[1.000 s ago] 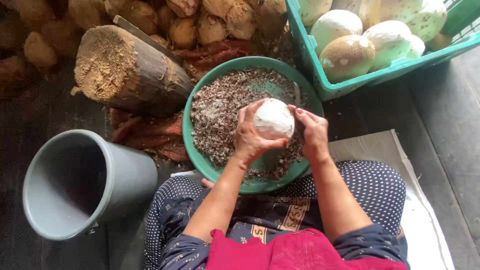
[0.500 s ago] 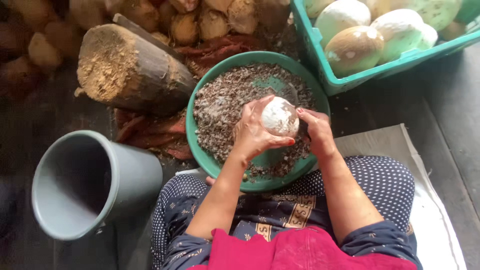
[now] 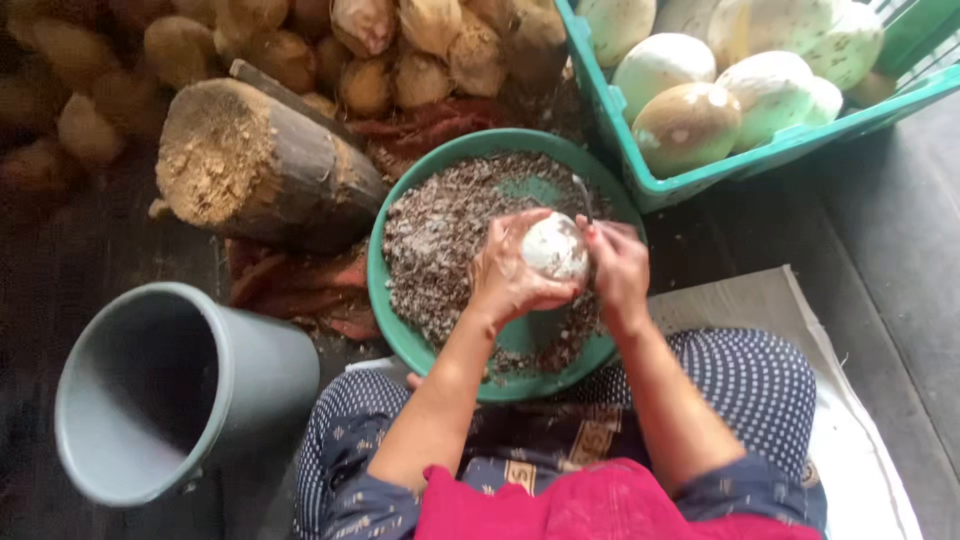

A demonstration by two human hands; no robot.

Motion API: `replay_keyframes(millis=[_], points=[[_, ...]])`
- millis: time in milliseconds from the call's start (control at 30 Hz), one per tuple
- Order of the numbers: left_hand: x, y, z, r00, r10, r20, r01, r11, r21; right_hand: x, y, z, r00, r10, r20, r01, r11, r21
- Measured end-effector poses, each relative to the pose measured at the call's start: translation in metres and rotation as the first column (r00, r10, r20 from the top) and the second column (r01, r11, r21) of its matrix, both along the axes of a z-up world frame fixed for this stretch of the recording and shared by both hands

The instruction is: The person sits cross-legged on the floor and uses a knife to peel the husk off a coconut. They rotate the coconut in their hands while scraping away the outer layer into a green basin, then reach for another coconut from a nearby pile.

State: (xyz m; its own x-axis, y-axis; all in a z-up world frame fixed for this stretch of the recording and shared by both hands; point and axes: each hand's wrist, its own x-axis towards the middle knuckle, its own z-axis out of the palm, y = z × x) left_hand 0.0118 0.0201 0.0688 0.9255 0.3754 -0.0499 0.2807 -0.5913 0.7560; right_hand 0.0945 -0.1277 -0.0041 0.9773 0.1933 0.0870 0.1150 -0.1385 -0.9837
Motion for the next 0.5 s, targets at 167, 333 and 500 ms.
replay_keyframes(millis=[167, 333, 500], points=[[0.001, 0.002, -0.003, 1.000, -0.006, -0.005, 0.006, 1.000, 0.007, -0.037, -0.002, 0.053, 0.992, -0.023, 0.122, 0.062, 0.942, -0.329], [0.004, 0.009, 0.005, 0.998, -0.064, 0.014, 0.064, 0.998, 0.012, -0.011, 0.015, -0.004, 0.909, 0.070, -0.410, 0.008, 0.983, 0.185], [0.003, -0.001, 0.017, 0.996, -0.017, -0.089, 0.021, 0.999, 0.034, -0.043, 0.002, 0.061, 0.907, 0.083, 0.412, 0.122, 0.886, -0.446]])
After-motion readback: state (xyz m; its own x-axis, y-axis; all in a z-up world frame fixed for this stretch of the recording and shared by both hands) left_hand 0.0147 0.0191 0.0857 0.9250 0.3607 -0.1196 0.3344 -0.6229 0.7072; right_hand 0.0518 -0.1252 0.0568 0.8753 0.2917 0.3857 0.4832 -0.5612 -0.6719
